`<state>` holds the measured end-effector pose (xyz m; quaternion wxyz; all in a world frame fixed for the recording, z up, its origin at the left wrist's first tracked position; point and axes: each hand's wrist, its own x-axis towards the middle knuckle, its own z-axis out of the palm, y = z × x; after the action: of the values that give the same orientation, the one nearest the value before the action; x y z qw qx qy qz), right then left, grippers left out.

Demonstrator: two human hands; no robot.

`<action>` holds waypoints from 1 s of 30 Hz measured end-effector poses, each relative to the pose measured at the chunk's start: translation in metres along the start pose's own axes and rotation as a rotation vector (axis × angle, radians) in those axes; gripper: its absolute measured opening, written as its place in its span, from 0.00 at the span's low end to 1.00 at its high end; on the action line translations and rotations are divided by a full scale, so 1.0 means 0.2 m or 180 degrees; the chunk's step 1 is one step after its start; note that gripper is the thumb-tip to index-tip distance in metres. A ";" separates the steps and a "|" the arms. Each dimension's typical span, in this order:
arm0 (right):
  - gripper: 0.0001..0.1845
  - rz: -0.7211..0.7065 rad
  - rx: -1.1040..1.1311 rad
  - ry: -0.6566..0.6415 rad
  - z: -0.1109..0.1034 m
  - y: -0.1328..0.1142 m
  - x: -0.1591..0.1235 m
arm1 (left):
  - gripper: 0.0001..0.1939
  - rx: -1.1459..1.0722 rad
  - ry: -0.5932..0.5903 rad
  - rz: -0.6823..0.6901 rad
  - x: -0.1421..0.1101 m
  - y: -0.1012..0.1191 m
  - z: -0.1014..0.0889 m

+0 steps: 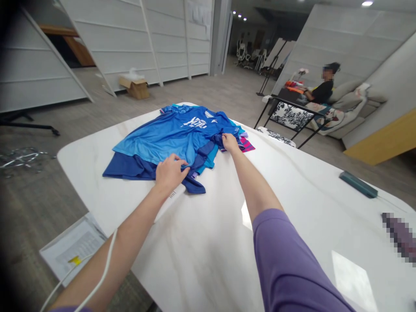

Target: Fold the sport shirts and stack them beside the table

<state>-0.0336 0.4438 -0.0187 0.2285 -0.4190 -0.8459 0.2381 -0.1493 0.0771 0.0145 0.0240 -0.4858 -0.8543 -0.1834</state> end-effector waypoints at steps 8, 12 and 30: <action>0.22 0.0002 0.0345 0.0468 -0.11 0.02 0.02 | 0.12 -0.1707 -0.0124 -0.0630 0.07 -0.04 0.01; 0.21 -0.0301 0.0131 0.0617 -0.22 0.00 -0.03 | 0.14 -0.1881 -0.0083 -0.0701 0.05 -0.05 -0.05; 0.22 -0.0568 -0.1522 0.0158 -1.38 1.01 -1.73 | 0.03 -0.1675 -0.2568 0.2027 -1.32 1.25 -0.14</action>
<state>0.4373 0.3268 0.0131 0.1636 -0.3905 -0.9060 -0.0002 0.1962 -0.0337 0.0561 -0.3712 -0.7402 -0.5331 -0.1737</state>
